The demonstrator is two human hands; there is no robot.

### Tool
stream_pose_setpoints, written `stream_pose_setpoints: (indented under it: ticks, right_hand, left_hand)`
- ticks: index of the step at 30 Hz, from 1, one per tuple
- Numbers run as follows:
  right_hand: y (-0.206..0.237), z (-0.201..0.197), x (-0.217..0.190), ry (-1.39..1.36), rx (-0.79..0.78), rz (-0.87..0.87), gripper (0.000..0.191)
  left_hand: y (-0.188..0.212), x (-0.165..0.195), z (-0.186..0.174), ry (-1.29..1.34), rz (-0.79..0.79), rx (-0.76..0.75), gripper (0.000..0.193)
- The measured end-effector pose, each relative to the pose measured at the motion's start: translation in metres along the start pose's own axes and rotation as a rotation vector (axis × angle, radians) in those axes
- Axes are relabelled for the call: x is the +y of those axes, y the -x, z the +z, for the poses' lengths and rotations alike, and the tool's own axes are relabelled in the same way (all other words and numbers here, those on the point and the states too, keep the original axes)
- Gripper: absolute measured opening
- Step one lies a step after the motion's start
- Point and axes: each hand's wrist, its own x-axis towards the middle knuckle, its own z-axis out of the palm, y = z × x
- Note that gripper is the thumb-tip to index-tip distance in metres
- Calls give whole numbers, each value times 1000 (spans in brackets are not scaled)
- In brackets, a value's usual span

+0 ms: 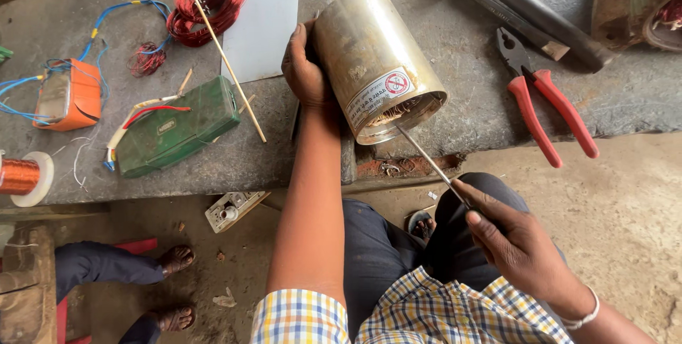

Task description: The person sits at a stone workbench and works on an electric motor stator placed in a metal can. They hold a punch against the old copper windings and strike it with a hammer, then use pliers and a screwdriver-like tool to pull and pry the remaining wire out of the stator slots.

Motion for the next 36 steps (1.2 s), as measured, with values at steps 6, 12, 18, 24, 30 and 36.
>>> stream_pose_setpoints:
  ticks: [6,12,18,24,30,36]
  right_hand:
    - [-6,-6,-16,-73,-24,32,56]
    - [-1,-11,-27,143,16,-69,61]
    - [-4,-18,-29,128,-12,4,58]
    - [-15,-18,-25,268,16,-152,54]
    - [-18,-35,-38,332,-46,50,52]
    - [-26,-71,-97,351,-191,309,48]
  left_hand:
    - [17,9,0,20,-24,-52,46]
    - [11,8,-4,67,-186,-3,39]
    - [7,5,-16,-134,-102,-36,40]
    - [-7,28,-14,-656,72,-35,38]
    - [-48,50,91,-1110,384,-409,46]
    - [-22,26,147,-2047,100,-546,62]
